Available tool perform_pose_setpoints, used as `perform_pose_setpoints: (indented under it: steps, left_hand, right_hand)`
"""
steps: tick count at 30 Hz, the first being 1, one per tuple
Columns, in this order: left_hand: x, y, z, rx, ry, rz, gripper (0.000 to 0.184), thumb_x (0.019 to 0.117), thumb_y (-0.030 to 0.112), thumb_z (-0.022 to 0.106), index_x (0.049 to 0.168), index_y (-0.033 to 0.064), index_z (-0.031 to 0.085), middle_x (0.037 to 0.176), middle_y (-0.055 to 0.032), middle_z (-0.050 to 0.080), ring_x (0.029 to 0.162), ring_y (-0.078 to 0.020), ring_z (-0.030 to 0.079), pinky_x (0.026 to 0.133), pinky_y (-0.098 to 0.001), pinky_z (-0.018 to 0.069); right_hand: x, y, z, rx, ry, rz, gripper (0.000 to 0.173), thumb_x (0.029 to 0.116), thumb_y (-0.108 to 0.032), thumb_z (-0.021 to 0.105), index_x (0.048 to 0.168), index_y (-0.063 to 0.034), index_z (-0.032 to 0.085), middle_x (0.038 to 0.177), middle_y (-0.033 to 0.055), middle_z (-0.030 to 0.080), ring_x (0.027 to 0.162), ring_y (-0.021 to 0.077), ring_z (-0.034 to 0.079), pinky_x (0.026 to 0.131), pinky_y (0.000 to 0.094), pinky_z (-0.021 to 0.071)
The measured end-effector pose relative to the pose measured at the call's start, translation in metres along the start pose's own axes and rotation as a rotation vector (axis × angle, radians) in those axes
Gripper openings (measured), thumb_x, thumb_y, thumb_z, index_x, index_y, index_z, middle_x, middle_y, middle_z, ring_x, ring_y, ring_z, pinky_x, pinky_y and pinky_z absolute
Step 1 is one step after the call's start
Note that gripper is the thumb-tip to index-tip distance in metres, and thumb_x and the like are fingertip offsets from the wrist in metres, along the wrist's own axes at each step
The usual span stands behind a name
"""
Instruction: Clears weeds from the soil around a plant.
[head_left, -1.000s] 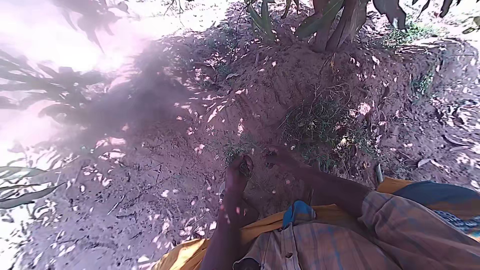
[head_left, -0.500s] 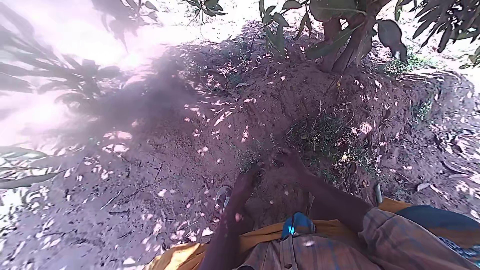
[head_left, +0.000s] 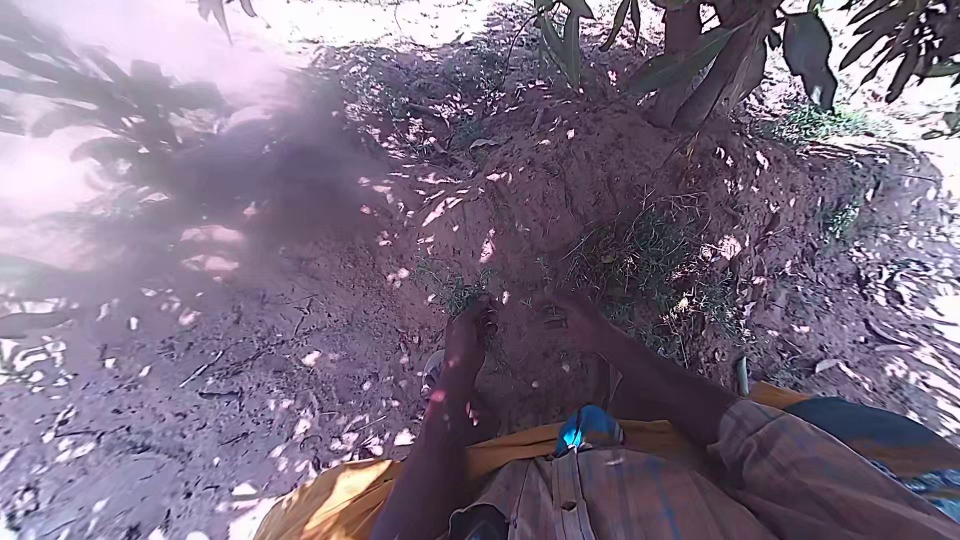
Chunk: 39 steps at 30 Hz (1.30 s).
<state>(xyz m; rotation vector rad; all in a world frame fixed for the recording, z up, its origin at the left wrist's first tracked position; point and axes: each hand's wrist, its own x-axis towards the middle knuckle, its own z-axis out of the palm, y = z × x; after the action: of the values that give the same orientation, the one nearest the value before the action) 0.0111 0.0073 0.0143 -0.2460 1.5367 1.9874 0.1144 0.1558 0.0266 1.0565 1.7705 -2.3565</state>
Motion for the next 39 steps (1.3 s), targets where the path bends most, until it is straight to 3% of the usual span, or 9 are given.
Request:
perform_pose_setpoints:
  steps: [2,6,9,15,21,24,28,33,39]
  left_hand:
    - [-0.002,0.0,0.002,0.003,-0.001,-0.029,0.022,0.1069,0.005,0.042,0.093,0.0017,0.058,0.069,-0.0035,0.063,0.051,-0.0063,0.054,0.046,-0.0175,0.0439]
    - [-0.006,-0.005,0.006,0.039,-0.072,-0.083,0.019,0.1076,0.007,0.043,0.096,0.0029,0.057,0.071,-0.0032,0.064,0.054,-0.0073,0.059,0.049,-0.0189,0.0488]
    - [-0.007,-0.011,0.007,0.09,-0.148,-0.131,0.016,0.1083,0.008,0.043,0.105,0.0009,0.056,0.081,-0.0065,0.069,0.064,-0.0109,0.067,0.056,-0.0219,0.0541]
    - [-0.013,-0.014,0.012,0.194,-0.141,-0.147,0.014,0.1079,0.008,0.045,0.11,0.0002,0.057,0.089,-0.0056,0.069,0.071,-0.0103,0.069,0.06,-0.0231,0.0563]
    - [-0.007,-0.025,0.004,0.256,-0.221,-0.09,0.011,0.1049,0.004,0.049,0.112,0.0014,0.056,0.09,-0.0028,0.07,0.077,-0.01,0.069,0.069,-0.0256,0.0583]
    - [-0.009,-0.03,0.002,0.383,-0.24,-0.076,0.018,0.1031,0.006,0.055,0.12,-0.0003,0.055,0.096,-0.0024,0.069,0.082,-0.0082,0.068,0.073,-0.0263,0.0576]
    - [-0.001,-0.036,-0.004,0.531,-0.12,-0.051,0.024,0.1068,0.015,0.051,0.124,-0.0001,0.057,0.101,-0.0042,0.066,0.082,-0.0074,0.065,0.07,-0.0241,0.0539]
    - [0.008,-0.035,-0.01,0.478,-0.047,-0.012,0.027,0.1073,0.014,0.049,0.13,-0.0001,0.054,0.113,-0.0046,0.066,0.09,-0.0046,0.064,0.079,-0.0223,0.0535]
    - [-0.015,-0.013,0.019,0.465,0.026,-0.077,0.022,0.1077,0.011,0.046,0.125,-0.0007,0.055,0.1,-0.0053,0.063,0.081,-0.0063,0.062,0.075,-0.022,0.0515]
  right_hand:
    - [0.001,-0.003,-0.005,-0.081,0.064,-0.025,0.037,0.1124,-0.022,0.036,0.126,0.0024,0.059,0.115,0.0103,0.065,0.09,0.0106,0.062,0.076,0.0262,0.0505]
    - [0.003,-0.004,-0.009,-0.075,0.221,-0.117,0.028,0.11,-0.015,0.044,0.117,0.0031,0.064,0.081,0.0023,0.055,0.061,0.0048,0.05,0.059,0.0184,0.0445]
    - [0.004,0.0,-0.006,0.03,0.196,-0.203,0.022,0.1076,-0.009,0.048,0.107,0.0051,0.065,0.069,-0.0006,0.054,0.056,0.0044,0.051,0.058,0.0183,0.0476]
    - [-0.003,0.014,0.011,-0.069,-0.061,-0.174,0.021,0.1053,-0.003,0.049,0.107,0.0106,0.064,0.082,0.0029,0.062,0.066,0.0022,0.057,0.065,0.0173,0.0498]
    - [0.007,0.024,0.007,-0.517,-0.055,-0.227,0.029,0.1065,-0.015,0.049,0.101,0.009,0.065,0.084,0.0083,0.061,0.074,0.0086,0.055,0.074,0.0251,0.0467]
    - [0.0,0.024,0.013,-0.762,-0.142,-0.308,0.034,0.1073,-0.015,0.048,0.112,0.0111,0.068,0.109,0.0246,0.068,0.099,0.0258,0.064,0.092,0.0371,0.0473]
    - [0.004,0.024,0.011,-0.759,-0.253,-0.301,0.033,0.1054,-0.015,0.052,0.124,0.0071,0.067,0.121,0.0255,0.067,0.109,0.0288,0.063,0.098,0.038,0.0456]
    - [0.029,0.013,-0.04,-0.738,0.061,-0.299,0.03,0.1052,-0.013,0.052,0.123,0.0051,0.068,0.119,0.024,0.067,0.108,0.0335,0.065,0.096,0.0484,0.0491]
    - [0.029,-0.043,-0.152,-0.823,0.446,-0.054,0.035,0.1079,-0.023,0.05,0.126,0.003,0.065,0.126,0.0248,0.064,0.119,0.0369,0.059,0.102,0.0563,0.0426]
